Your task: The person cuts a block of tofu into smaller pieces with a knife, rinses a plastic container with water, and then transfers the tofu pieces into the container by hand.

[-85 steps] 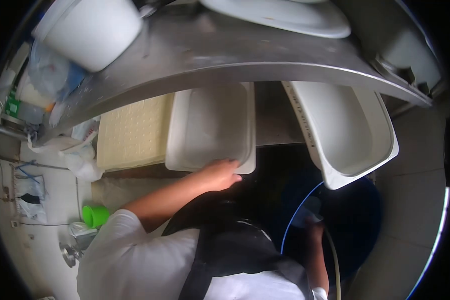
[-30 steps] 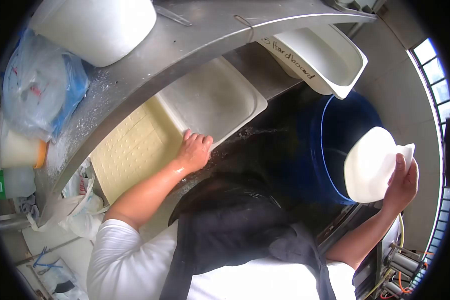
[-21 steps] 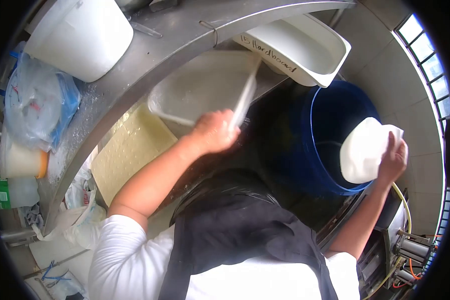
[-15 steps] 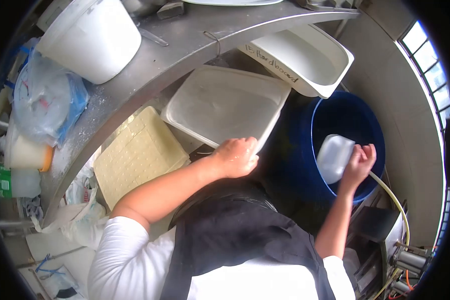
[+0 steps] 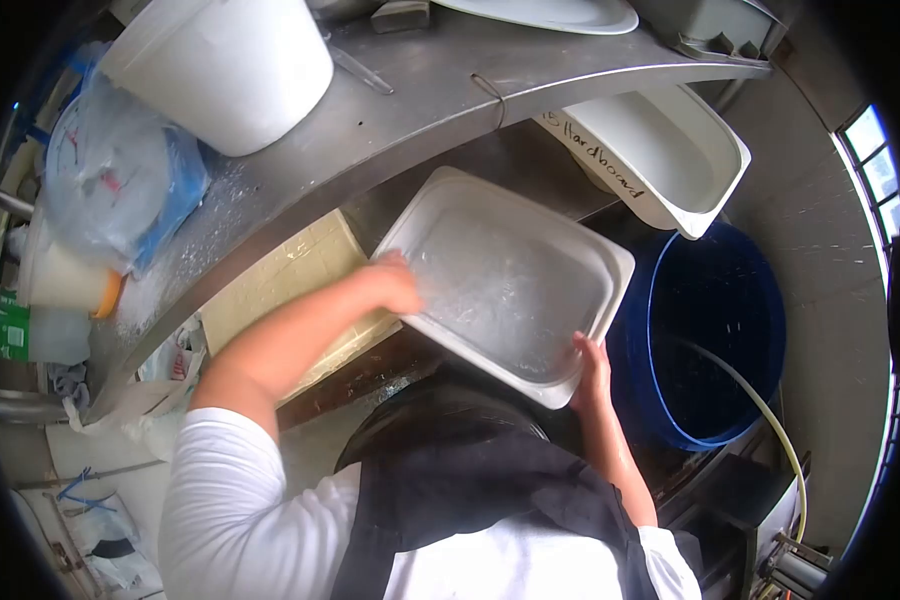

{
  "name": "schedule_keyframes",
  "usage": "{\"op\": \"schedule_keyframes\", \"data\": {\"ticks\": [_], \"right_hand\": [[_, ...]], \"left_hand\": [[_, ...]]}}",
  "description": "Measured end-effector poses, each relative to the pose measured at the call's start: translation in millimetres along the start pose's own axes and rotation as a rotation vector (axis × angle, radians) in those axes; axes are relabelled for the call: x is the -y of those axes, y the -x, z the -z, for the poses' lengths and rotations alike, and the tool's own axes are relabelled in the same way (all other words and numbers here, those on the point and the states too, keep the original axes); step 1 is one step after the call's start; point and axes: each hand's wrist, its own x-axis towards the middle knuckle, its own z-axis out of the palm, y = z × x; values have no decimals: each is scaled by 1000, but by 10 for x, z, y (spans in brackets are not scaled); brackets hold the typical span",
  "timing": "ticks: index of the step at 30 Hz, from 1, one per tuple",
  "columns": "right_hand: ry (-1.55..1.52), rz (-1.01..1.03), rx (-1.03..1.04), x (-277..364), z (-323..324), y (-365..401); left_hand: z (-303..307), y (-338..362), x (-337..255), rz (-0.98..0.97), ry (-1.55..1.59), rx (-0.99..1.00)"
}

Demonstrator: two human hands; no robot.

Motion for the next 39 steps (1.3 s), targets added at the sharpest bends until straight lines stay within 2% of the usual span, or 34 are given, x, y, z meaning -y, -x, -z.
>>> {"op": "schedule_keyframes", "data": {"ticks": [2, 3, 5, 6, 8, 10, 11, 13, 14, 16, 18, 19, 20, 21, 24, 26, 27, 28, 29, 31, 33, 35, 36, 37, 38, 39], "right_hand": [[-24, -64, -9, -211, 88, 80], [-51, -103, -10, -192, -13, 188], [-79, -78, -32, -316, -106, 237], [-104, -77, -11, -283, -187, 271], [-158, -151, -34, -245, -283, 293], [-200, -166, 1, -312, -311, 269], [-195, -171, -4, -315, -305, 255], [-116, -100, -90, -351, -341, 216], [-105, -82, -93, -324, -322, 207], [-88, -43, -109, -307, -301, 275], [-95, -41, -131, -329, -182, 366], [-73, -42, -137, -313, -125, 407], [-50, -45, -146, -308, -71, 450], [-55, -54, -169, -325, -49, 460], [-96, -51, -118, -412, -157, 352], [-99, -2, -95, -459, -258, 230], [-105, 43, -82, -480, -313, 173], [-97, 67, -76, -482, -326, 127], [-75, 118, -72, -454, -343, 74], [-64, 185, -67, -350, -386, -6], [-18, 254, -68, -230, -404, -39], [82, 323, -28, -165, -464, -26], [81, 330, -21, -121, -524, -21], [191, 444, -15, -85, -609, -7], [303, 557, -7, -55, -676, 6], [304, 567, 5, -25, -732, -10]], "left_hand": [[-128, -100, 325, -79, -503, -141], [-202, -279, 488, -94, -507, -148], [-341, -723, 667, 39, -683, -761], [-306, -850, 498, 20, -678, -769], [-164, -1220, -101, 204, 48, -1068], [-373, -2235, -741, 76, 133, -557], [401, -1403, -1224, 72, 191, -462], [137, -1527, -1894, 108, 366, -1010], [55, -1574, -1856, 118, 368, -1004], [-96, -1666, -1809, -580, 177, -1278], [134, -1673, -1257, -443, 168, -1023], [180, -1631, -911, -311, 179, -1009], [178, -1764, -574, -24, 444, -794], [-77, -1934, -422, 368, 448, -1303], [56, -1732, -694, 426, 353, -1244], [-72, -1780, -1207, 165, 413, -1180], [-42, -1688, -1321, -191, 464, -946], [36, -1280, -1722, -220, 508, -1009], [-10, -1152, -1912, -386, 505, -951], [-57, -813, -1935, -659, 706, -656], [174, -479, -1537, -745, 715, -27], [28, -354, -1057, -754, 563, -205], [-63, -354, -763, -647, 519, -216], [-106, -363, -437, -540, 477, -225], [-3, -361, -66, -394, 298, -91], [37, -204, 199, -99, 317, -115]]}}
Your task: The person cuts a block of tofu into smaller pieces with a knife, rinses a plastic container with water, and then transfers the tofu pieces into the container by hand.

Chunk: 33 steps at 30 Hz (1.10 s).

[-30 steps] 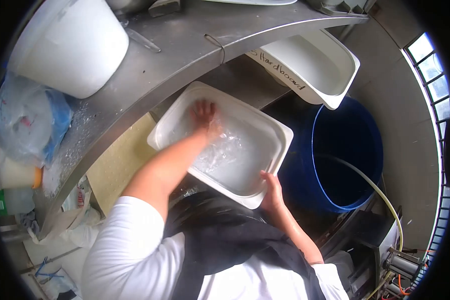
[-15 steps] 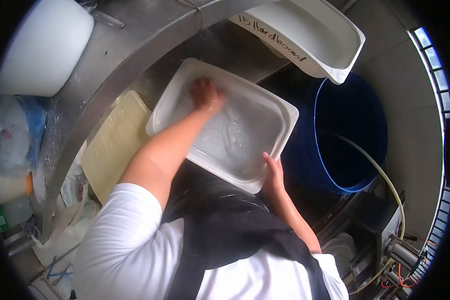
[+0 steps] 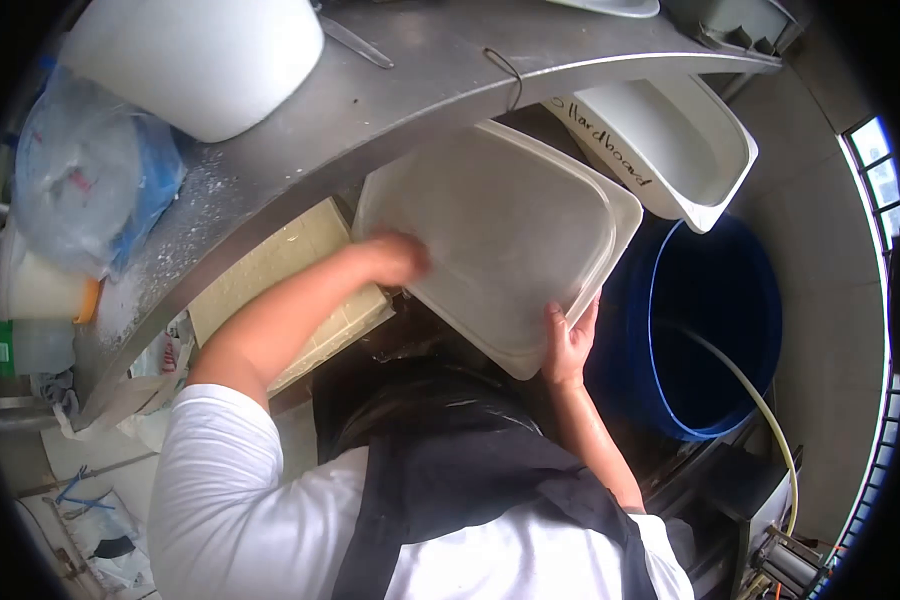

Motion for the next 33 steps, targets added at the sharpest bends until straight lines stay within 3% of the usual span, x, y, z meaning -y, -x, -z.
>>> {"op": "schedule_keyframes", "data": {"ticks": [2, 3, 5, 6, 7, 8, 9, 12, 14, 16, 18, 20, 22, 24, 25, 26, 28, 29, 30, 32, 33], "right_hand": [[437, 347, 47, 55, -93, -48], [579, 504, 93, 166, -156, -71], [736, 615, 94, 249, -281, -67], [750, 609, 84, 248, -322, -60], [746, 618, 90, 229, -354, -65], [673, 480, 51, 180, -385, -56], [599, 340, 16, 120, -421, -43], [550, 284, -6, -99, -583, 4], [558, 210, 11, -196, -692, 4], [351, 59, 4, -516, -782, -86], [181, 17, 33, -546, -888, -100], [130, -599, 382, -393, -855, -153], [250, -566, 394, -330, -826, -85], [437, -672, 630, -273, -762, -150], [558, -498, 592, -232, -723, -102], [562, -494, 608, -144, -746, -81], [683, 42, 620, -16, -761, -47], [694, 170, 653, 167, -840, -42], [691, 170, 673, 151, -908, -73], [692, 575, 777, 100, -1039, -146], [771, 591, 846, 63, -1102, -167]], "left_hand": [[-223, -30, 877, -145, -600, -629], [-218, 13, 864, -142, -602, -635], [-266, 125, 789, 182, -446, -890], [-210, 236, 603, 188, -444, -893], [-58, 376, 296, 245, -228, -738], [-23, 468, 65, 298, -14, -577], [-208, 474, -32, 189, 62, -639], [-538, 671, -502, -156, 317, -800], [-779, 758, -740, -102, 198, -860], [-974, 743, -742, -91, 199, -870], [-1017, 783, -718, 45, 175, -893], [-1038, 880, -653, 178, 200, -836], [-1050, 1003, -628, 268, 174, -806], [-1125, 1140, -657, 265, 156, -841], [-1171, 1212, -683, 247, 135, -864], [-1189, 1302, -718, 262, 139, -870], [-1247, 1485, -812, 169, 258, -1000], [-1366, 1517, -849, 218, 246, -1074], [-1448, 1587, -891, 261, 255, -1139], [-1632, 1734, -945, 330, 390, -1212], [-1719, 1809, -1000, 418, 478, -1227]]}}
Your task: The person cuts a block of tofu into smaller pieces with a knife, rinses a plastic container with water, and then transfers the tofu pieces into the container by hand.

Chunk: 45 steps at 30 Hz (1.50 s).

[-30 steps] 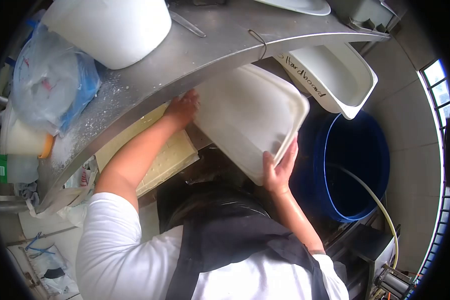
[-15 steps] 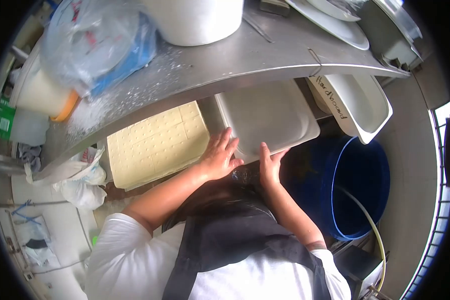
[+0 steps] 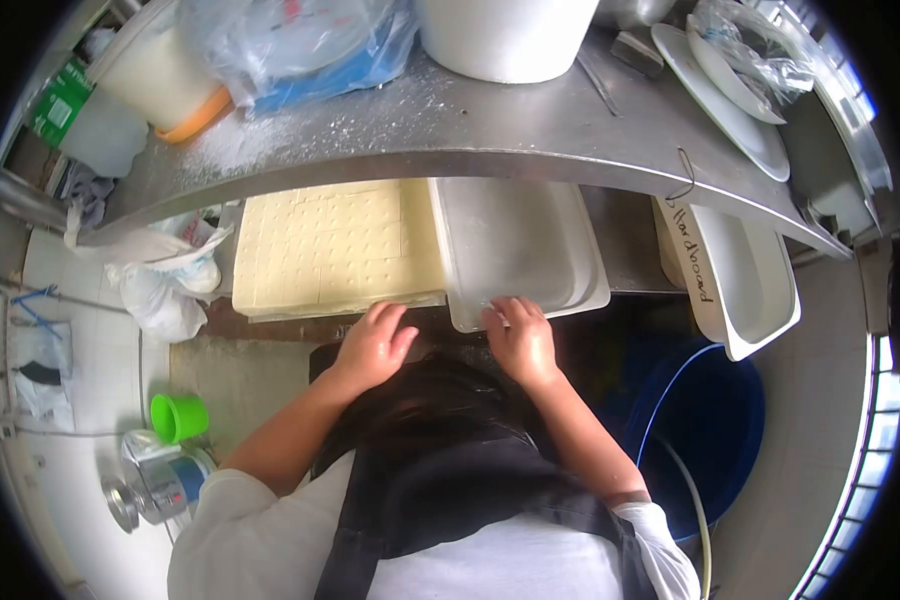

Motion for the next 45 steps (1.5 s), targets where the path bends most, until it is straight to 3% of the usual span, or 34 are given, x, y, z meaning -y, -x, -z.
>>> {"op": "schedule_keyframes", "data": {"ticks": [4, 6, 10, 12, 13, 14, 15, 16, 18, 19, 22, 24, 26, 27, 29, 31, 33, 35, 40, 42, 45], "right_hand": [[144, 172, 50, -58, -468, -165], [260, 19, 354, 47, -610, -206], [342, -137, 589, 283, -572, -395], [395, -202, 478, 270, -426, -519], [394, -95, 269, 120, -324, -512], [423, 6, 233, -258, -222, -590], [158, 36, 19, -348, 112, -708], [-630, -418, -183, -2, 485, -865], [-738, -519, -370, -258, 1030, -981], [-987, -536, -573, -203, 1173, -956], [-1167, -569, -576, -952, 1489, -642], [-1158, -588, -565, -864, 1423, -577], [-823, -491, -512, -442, 1291, -516], [-811, -501, -525, -252, 1133, -518], [-325, -525, -483, 157, 761, -687], [93, -346, -186, 334, 454, -763], [731, -175, 154, 259, 122, -745], [599, 44, 232, 332, -434, -634], [403, 1, 329, 437, -967, -446], [377, -10, 337, 456, -958, -426], [337, 15, 342, 442, -950, -411]], "left_hand": [[157, 461, 217, 249, 29, 64], [169, 705, 433, 233, -65, 65], [170, 1172, 1002, 325, -83, 120], [129, 1488, 1453, 447, -52, 183], [179, 1572, 1581, 453, -44, 175], [242, 1676, 1690, 556, -36, 105], [337, 1788, 1803, 662, -30, 30], [463, 1858, 1944, 679, -27, 14], [777, 1899, 2305, 888, -65, -217], [895, 1941, 2535, 959, -3, -350], [1155, 1967, 3220, 1137, 202, -619], [1332, 1894, 3491, 1231, 342, -739], [1533, 1618, 3432, 1065, 299, -690], [1610, 1475, 3360, 1062, 305, -671], [1662, 1181, 3254, 928, 249, -564], [1435, 1058, 3561, 887, 304, -535], [1266, 947, 3745, 844, 354, -522], [1147, 846, 3804, 845, 144, -471], [1183, 810, 3725, 879, 94, -455], [1293, 759, 3678, 957, 130, -275], [1271, 633, 3548, 962, 72, -292]]}}
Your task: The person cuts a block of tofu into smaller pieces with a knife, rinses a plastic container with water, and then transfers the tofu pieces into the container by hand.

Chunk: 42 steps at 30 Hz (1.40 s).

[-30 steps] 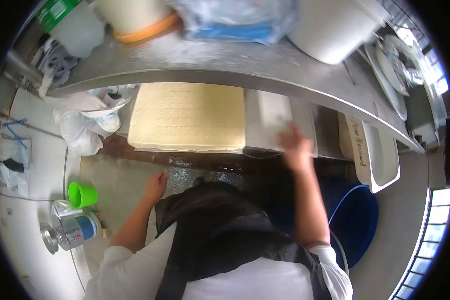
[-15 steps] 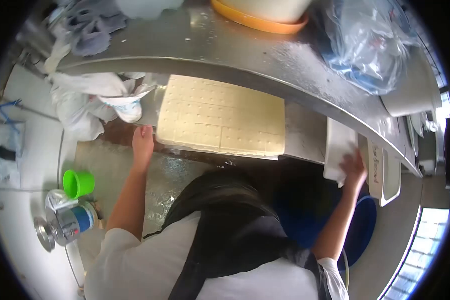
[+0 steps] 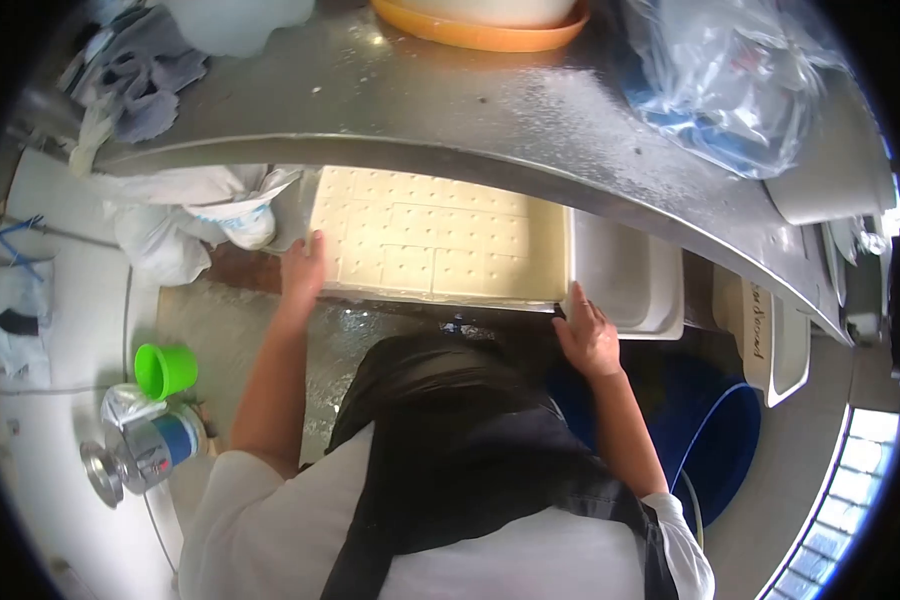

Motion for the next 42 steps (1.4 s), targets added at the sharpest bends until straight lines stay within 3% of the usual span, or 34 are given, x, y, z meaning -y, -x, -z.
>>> {"op": "schedule_keyframes", "data": {"ticks": [2, 9, 11, 12, 14, 18, 20, 23, 24, 26, 29, 34, 36, 39, 41, 42], "right_hand": [[35, 37, -33, -23, -8, -12], [0, -1, -12, -61, -53, -32], [-10, -36, 23, -41, -24, -31], [-13, -39, 28, -42, -21, -32], [-18, -39, 32, -63, -40, -35], [29, 7, -30, -91, -68, -26], [23, 5, -26, -75, -27, -26], [-50, 0, -10, -66, 60, -59], [-182, -55, -67, -63, 84, -76], [-316, -110, -125, -26, 143, -156], [-322, 117, -343, 296, 266, -403], [-920, 102, 76, 1006, 325, -824], [-1367, 37, 204, 1120, 351, -908], [-1749, -270, 24, 868, 419, -873], [-1898, -322, 6, 437, 449, -808], [-1900, -351, -50, 217, 432, -761]], "left_hand": [[123, 243, -396, -81, 3, 19], [190, 118, -439, 55, -39, 135], [196, 23, -370, 236, 270, 249], [215, -12, -331, 240, 268, 246], [264, -44, -330, 427, 707, 482], [248, 148, -386, 223, 608, 449], [233, 238, -308, 135, 639, 293], [389, 282, -60, 171, 766, 366], [459, 330, -26, 171, 766, 364], [583, 434, -1, 204, 1085, 323], [596, 552, -315, 199, 1220, 399], [101, 1030, -1699, -125, 1118, 536], [-68, 1258, -2193, -105, 1202, 764], [-222, 1443, -2421, -127, 1111, 811], [-163, 1450, -2361, -302, 861, 672], [-159, 1399, -2268, -291, 762, 534]]}}
